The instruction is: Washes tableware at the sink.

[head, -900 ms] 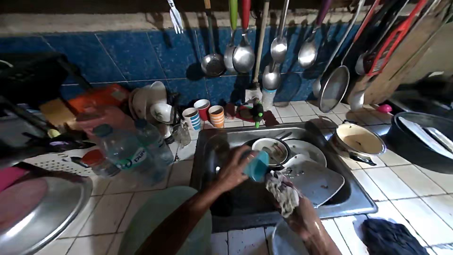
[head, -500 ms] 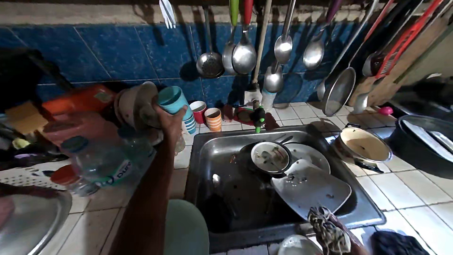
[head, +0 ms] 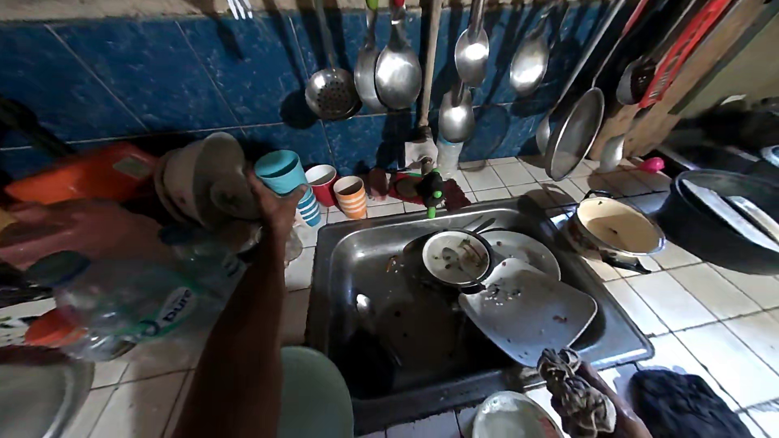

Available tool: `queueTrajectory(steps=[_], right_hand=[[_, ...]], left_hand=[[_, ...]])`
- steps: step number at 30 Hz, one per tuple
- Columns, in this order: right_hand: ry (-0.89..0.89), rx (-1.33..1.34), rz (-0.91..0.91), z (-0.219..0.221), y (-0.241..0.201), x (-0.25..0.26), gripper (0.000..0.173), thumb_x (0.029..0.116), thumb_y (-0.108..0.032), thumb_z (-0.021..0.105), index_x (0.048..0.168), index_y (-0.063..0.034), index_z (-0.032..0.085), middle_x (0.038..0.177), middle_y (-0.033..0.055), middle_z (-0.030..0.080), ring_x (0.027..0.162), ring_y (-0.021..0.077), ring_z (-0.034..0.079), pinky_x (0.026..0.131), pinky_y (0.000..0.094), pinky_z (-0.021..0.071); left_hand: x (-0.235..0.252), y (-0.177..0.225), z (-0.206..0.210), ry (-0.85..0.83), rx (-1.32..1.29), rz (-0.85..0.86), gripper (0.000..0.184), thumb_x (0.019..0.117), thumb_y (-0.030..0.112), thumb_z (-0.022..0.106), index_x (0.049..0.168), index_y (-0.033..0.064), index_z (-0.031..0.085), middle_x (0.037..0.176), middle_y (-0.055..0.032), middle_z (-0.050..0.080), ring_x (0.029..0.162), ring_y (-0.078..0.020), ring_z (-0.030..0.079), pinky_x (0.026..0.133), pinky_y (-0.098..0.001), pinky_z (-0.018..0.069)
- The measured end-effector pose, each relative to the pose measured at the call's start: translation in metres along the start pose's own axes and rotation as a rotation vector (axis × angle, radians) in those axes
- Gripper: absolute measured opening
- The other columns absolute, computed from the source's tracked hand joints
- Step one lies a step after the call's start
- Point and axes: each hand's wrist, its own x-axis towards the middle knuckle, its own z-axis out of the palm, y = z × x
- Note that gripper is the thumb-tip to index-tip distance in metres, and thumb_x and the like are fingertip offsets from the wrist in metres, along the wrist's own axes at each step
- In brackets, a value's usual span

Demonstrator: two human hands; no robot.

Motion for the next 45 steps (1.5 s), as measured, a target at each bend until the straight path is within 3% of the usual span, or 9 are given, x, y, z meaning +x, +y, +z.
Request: queueTrajectory(steps=[4,6,10,14,18,23,27,30,45], right_hand=[[-0.117,0.088,-0.025,-0.013,-0.003,-0.003,0.056,0.1001,-0.065,0.042,0.120,-0.0168,0.063,0.105,0.0060,0.074,0.084,0.0156,0.073,0.070,0.0304,0.0624],[-0.168,-0.011,-0.093,-0.021,-0.004,-0.004,0.060,0.0869,-0.047,0.077,0.132,-0.0142,0.055,0.109,0.0080,0.072,0.085,0.0185,0.072,0.069,0.0333,0.0625],[-0.385,-0.658,-0.186,-0.011,-0.008,-0.024,0.038,0.0892,-0.007,0.066,0.127,-0.0072,0.059,0.096,-0.0039,0.073,0.078,0.0065,0.070,0.072,0.0280,0.0611],[-0.652,-1.389,-0.448,0.011,0.008,-0.033,0.026,0.0906,-0.008,0.071,0.115,0.0005,0.071,0.113,0.0229,0.068,0.098,0.0340,0.071,0.084,0.0480,0.0599],[-0.549,-1.710,-0.693,0.011,0.040,-0.036,0.026,0.0957,-0.018,0.067,0.118,-0.0055,0.072,0.124,0.0236,0.067,0.118,0.0434,0.065,0.094,0.0568,0.0551],[-0.473,-1.779,-0.630,0.011,0.047,-0.042,0.030,0.0972,-0.017,0.064,0.125,-0.0075,0.069,0.121,0.0253,0.067,0.113,0.0446,0.066,0.095,0.0561,0.0553],[-0.515,-1.724,-0.546,0.013,0.040,-0.043,0.025,0.0967,-0.006,0.060,0.120,-0.0026,0.069,0.115,0.0304,0.065,0.107,0.0487,0.066,0.090,0.0564,0.0566],[-0.548,-1.719,-0.490,0.013,0.038,-0.043,0.025,0.0969,-0.005,0.060,0.120,-0.0020,0.069,0.116,0.0310,0.065,0.108,0.0492,0.066,0.089,0.0562,0.0569],[-0.569,-1.754,-0.444,0.013,0.040,-0.039,0.025,0.0996,-0.010,0.058,0.122,-0.0025,0.068,0.117,0.0298,0.065,0.108,0.0481,0.066,0.091,0.0583,0.0550]], left_hand=[[-0.012,0.019,-0.008,0.006,0.045,0.084,0.115,0.0800,0.024,0.087,0.160,-0.0043,0.008,0.160,-0.0301,0.028,0.146,-0.0327,0.037,0.120,-0.0410,0.0336],[-0.036,0.038,-0.004,0.026,0.161,0.149,0.094,0.0896,0.033,0.076,0.157,-0.0029,0.022,0.156,-0.0281,0.035,0.144,-0.0367,0.039,0.120,-0.0481,0.0343],[-0.116,0.088,0.035,-0.545,0.276,0.196,0.051,0.0997,0.020,0.062,0.143,-0.0031,0.051,0.140,-0.0279,0.055,0.129,-0.0414,0.055,0.109,-0.0570,0.0444],[-0.184,0.101,0.112,-1.052,0.283,-0.318,0.052,0.1063,0.030,0.054,0.144,-0.0055,0.048,0.132,-0.0281,0.059,0.114,-0.0358,0.065,0.101,-0.0492,0.0515],[-0.242,0.097,0.167,-0.856,0.090,-0.768,0.075,0.0965,0.025,0.073,0.151,-0.0037,0.031,0.134,-0.0301,0.054,0.100,-0.0341,0.068,0.082,-0.0437,0.0593],[-0.245,0.098,0.180,-0.789,0.184,-0.911,0.066,0.0928,0.011,0.073,0.147,-0.0033,0.039,0.133,-0.0267,0.055,0.104,-0.0300,0.064,0.083,-0.0386,0.0568],[-0.229,0.108,0.171,-0.859,0.480,-0.692,0.064,0.0938,0.012,0.070,0.147,-0.0055,0.040,0.141,-0.0269,0.052,0.120,-0.0324,0.063,0.095,-0.0418,0.0569],[-0.214,0.124,0.152,-0.945,0.773,-0.485,0.067,0.0960,0.013,0.066,0.152,-0.0069,0.034,0.153,-0.0284,0.041,0.141,-0.0388,0.045,0.113,-0.0510,0.0404],[-0.159,0.121,0.095,-0.840,0.774,-0.387,0.051,0.0998,0.018,0.059,0.141,-0.0106,0.048,0.146,-0.0322,0.048,0.139,-0.0436,0.045,0.113,-0.0569,0.0365]])
